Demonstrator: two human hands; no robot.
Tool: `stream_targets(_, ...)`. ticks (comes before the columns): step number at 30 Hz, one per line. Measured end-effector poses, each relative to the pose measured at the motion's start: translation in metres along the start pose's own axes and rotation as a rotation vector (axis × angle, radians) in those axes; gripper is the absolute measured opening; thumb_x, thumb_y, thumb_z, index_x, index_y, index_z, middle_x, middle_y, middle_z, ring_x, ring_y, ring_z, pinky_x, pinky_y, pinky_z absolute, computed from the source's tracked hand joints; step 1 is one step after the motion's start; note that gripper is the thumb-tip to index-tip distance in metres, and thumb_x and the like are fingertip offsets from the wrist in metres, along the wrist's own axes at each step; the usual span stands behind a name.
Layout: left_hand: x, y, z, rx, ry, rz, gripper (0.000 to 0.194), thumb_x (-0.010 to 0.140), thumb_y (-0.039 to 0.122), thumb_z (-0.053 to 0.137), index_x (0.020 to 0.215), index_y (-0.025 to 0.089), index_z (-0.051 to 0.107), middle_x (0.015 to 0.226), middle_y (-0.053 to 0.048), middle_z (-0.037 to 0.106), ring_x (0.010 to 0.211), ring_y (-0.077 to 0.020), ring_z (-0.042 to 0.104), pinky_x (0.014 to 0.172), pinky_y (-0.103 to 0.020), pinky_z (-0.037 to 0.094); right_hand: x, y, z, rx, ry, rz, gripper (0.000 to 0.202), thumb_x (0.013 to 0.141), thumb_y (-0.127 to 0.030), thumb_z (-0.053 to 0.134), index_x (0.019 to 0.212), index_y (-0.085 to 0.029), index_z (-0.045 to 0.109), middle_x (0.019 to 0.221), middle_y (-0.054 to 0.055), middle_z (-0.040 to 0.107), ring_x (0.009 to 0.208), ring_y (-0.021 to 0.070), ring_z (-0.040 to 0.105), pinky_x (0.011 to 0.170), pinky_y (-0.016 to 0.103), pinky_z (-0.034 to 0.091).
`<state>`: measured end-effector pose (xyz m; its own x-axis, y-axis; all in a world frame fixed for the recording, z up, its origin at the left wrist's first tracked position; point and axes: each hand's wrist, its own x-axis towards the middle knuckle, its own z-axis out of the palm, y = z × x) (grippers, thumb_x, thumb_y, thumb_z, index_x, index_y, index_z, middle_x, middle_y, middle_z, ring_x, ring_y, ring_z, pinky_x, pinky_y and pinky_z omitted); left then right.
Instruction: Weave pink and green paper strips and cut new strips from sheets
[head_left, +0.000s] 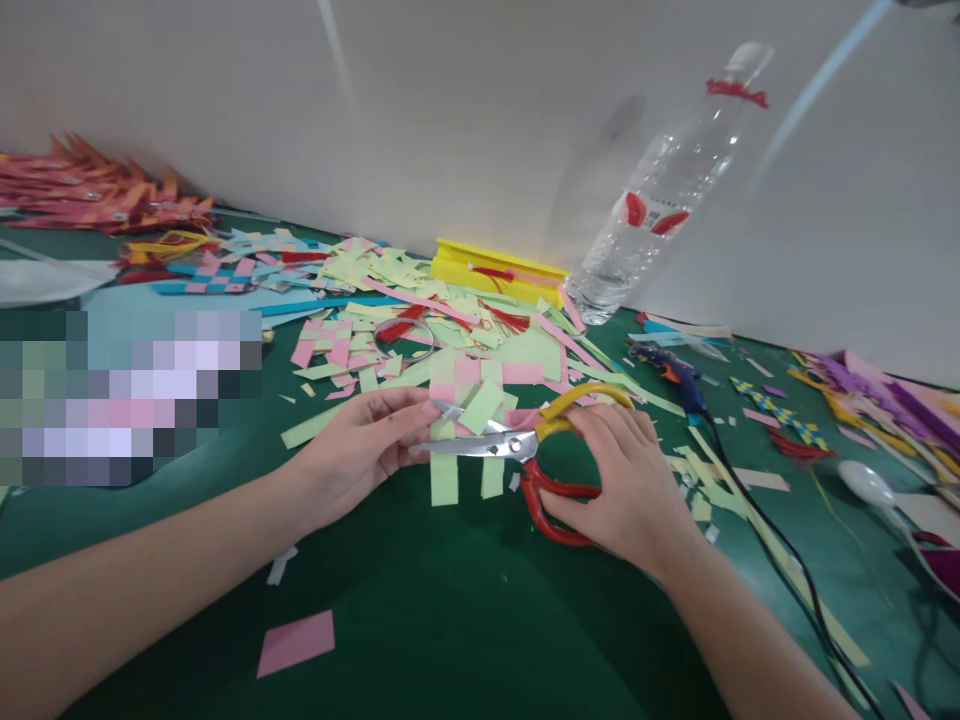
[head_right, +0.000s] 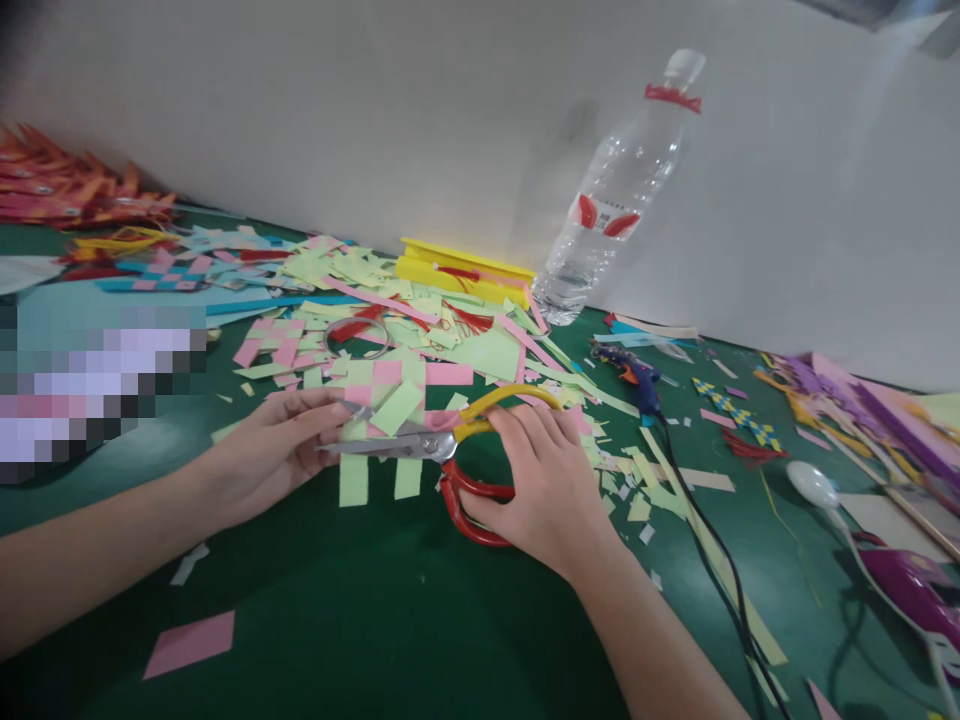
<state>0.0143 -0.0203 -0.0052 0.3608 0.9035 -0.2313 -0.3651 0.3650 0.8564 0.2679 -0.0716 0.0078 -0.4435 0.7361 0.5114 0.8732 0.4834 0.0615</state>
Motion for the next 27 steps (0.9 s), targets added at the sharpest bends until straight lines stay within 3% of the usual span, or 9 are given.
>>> stream_targets(11,0.0031,-0.0018,-0.0019,0.023,0.042,0.002,0.004,0.072,0.019,0.076,0.072,0.022,0.074,0.067,0.002,0.068,0.056,-0.0069,0.059,0.049,-0.013,0.051,-0.0028,0.0022,0.0005,-0.011,-0.009,-0.045,0.048,0.083,-0.041,0.055,0.122,-0.014,0.048,0.105,0.016,0.065,0.102,0.0334,0.060,0.086,0.052,0.046)
stream_targets(27,0.0035,-0.0015,-0.0026,0.032,0.045,-0.009,0.010,0.079,0.015,0.070,0.072,0.021,0.075,0.071,0.000,0.070,0.061,-0.0079,0.063,0.051,-0.011,0.052,-0.0031,0.0020,0.0022,-0.055,0.005,-0.076,0.042,0.088,-0.039,0.050,0.117,-0.010,0.049,0.104,0.018,0.066,0.100,0.0313,0.062,0.085,0.049,0.051)
